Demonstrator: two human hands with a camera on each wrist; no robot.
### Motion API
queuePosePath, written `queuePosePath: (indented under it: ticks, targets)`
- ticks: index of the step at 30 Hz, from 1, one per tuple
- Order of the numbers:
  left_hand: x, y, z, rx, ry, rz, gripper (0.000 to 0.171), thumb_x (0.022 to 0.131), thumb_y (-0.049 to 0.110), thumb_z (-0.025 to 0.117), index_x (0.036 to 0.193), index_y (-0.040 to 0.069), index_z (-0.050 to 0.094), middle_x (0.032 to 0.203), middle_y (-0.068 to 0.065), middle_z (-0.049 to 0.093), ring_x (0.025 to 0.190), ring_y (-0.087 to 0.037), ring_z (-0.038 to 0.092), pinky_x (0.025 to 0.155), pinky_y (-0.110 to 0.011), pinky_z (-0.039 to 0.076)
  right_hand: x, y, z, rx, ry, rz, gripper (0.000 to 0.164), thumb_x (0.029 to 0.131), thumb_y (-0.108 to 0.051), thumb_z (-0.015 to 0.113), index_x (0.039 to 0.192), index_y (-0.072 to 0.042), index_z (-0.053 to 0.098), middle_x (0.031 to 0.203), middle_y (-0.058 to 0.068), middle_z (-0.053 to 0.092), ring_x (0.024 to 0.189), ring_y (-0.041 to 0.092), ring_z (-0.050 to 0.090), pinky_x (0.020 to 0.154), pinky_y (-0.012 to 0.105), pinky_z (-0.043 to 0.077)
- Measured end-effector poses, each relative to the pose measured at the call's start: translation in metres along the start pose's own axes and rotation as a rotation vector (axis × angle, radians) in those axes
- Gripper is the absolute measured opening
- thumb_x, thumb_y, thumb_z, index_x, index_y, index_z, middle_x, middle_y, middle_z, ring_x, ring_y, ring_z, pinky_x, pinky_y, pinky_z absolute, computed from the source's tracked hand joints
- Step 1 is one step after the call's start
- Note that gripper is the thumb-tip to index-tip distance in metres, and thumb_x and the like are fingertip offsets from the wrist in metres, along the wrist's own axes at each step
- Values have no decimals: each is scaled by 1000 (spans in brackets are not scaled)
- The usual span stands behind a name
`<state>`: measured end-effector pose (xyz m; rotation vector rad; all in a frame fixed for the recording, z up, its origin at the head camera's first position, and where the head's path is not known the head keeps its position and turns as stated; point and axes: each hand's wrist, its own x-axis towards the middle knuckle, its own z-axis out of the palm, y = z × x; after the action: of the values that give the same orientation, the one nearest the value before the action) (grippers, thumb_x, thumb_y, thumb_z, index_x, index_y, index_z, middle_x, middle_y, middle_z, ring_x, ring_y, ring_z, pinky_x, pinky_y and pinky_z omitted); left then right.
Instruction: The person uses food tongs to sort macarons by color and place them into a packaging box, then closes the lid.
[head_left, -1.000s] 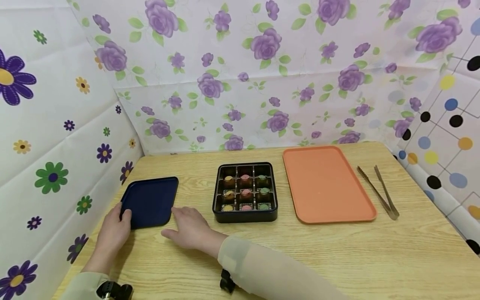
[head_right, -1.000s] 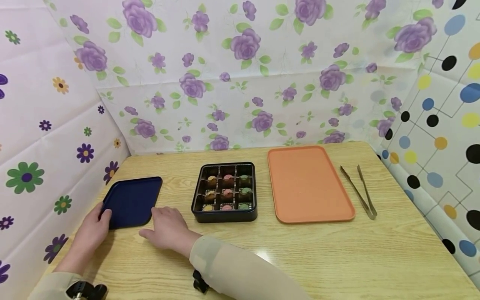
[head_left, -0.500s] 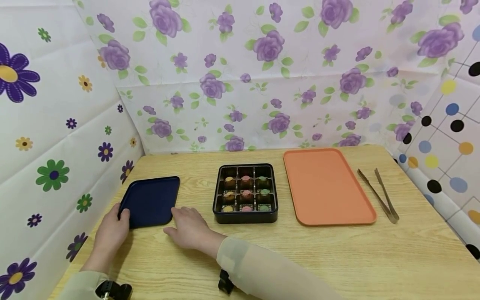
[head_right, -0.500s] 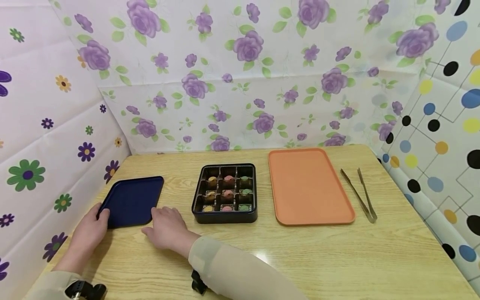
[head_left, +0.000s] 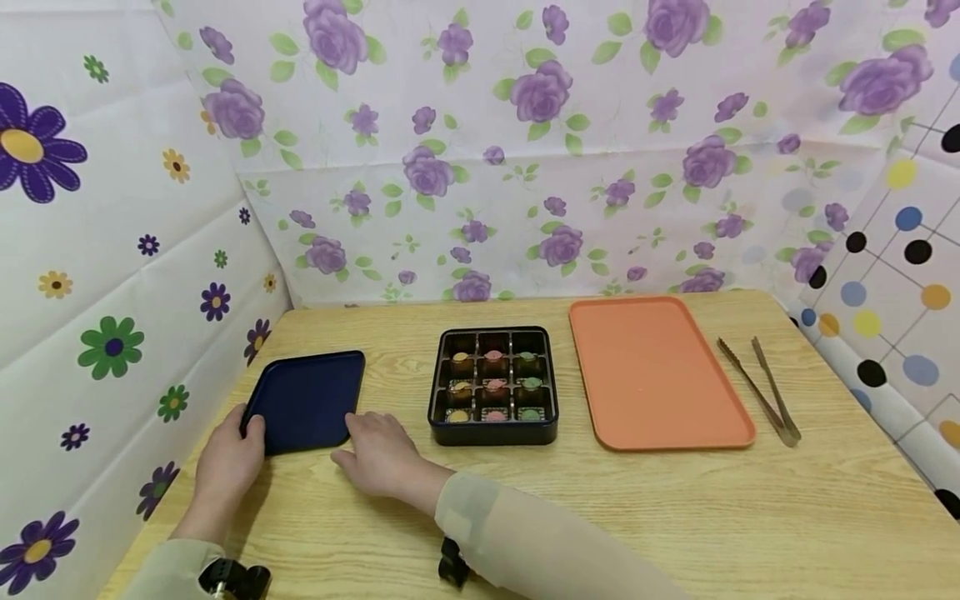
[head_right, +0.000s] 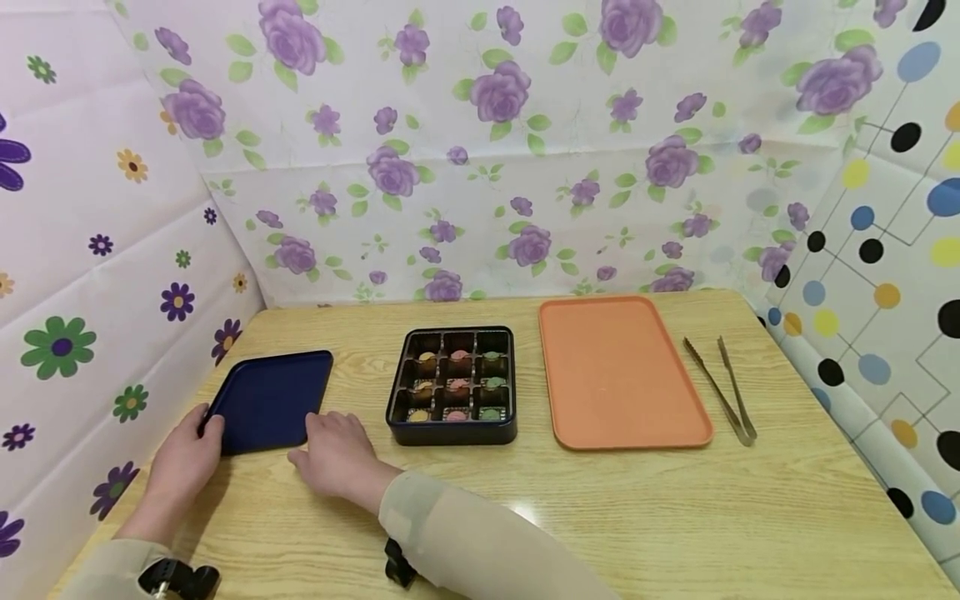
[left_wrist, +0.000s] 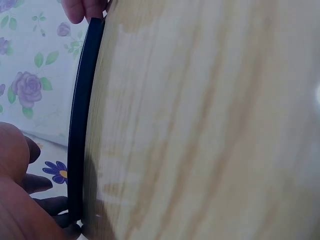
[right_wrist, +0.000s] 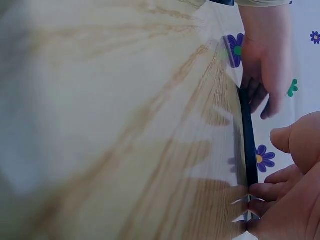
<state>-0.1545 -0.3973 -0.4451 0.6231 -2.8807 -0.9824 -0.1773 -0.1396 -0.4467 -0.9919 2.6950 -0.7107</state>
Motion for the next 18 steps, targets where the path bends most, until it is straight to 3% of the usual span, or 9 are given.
queuePosePath:
  ticks: [8,18]
  targets:
    - [-2,0,1,-58,27,-19,69,120,35,28,173,-7,16,173,-40,21,158,-61,21,127,-71,23,-1,-1,0,50,-10,12,65,118,-47,52,170,-8,44,171,3,46,161,19,36,133,36,23]
    - [-5,9,6,-209,52,-31,66,119,32,32,175,-2,20,176,-33,24,161,-55,22,128,-68,24,-2,-7,-2,132,7,55,65,119,-47,51,170,-7,44,171,9,45,164,24,31,131,34,26]
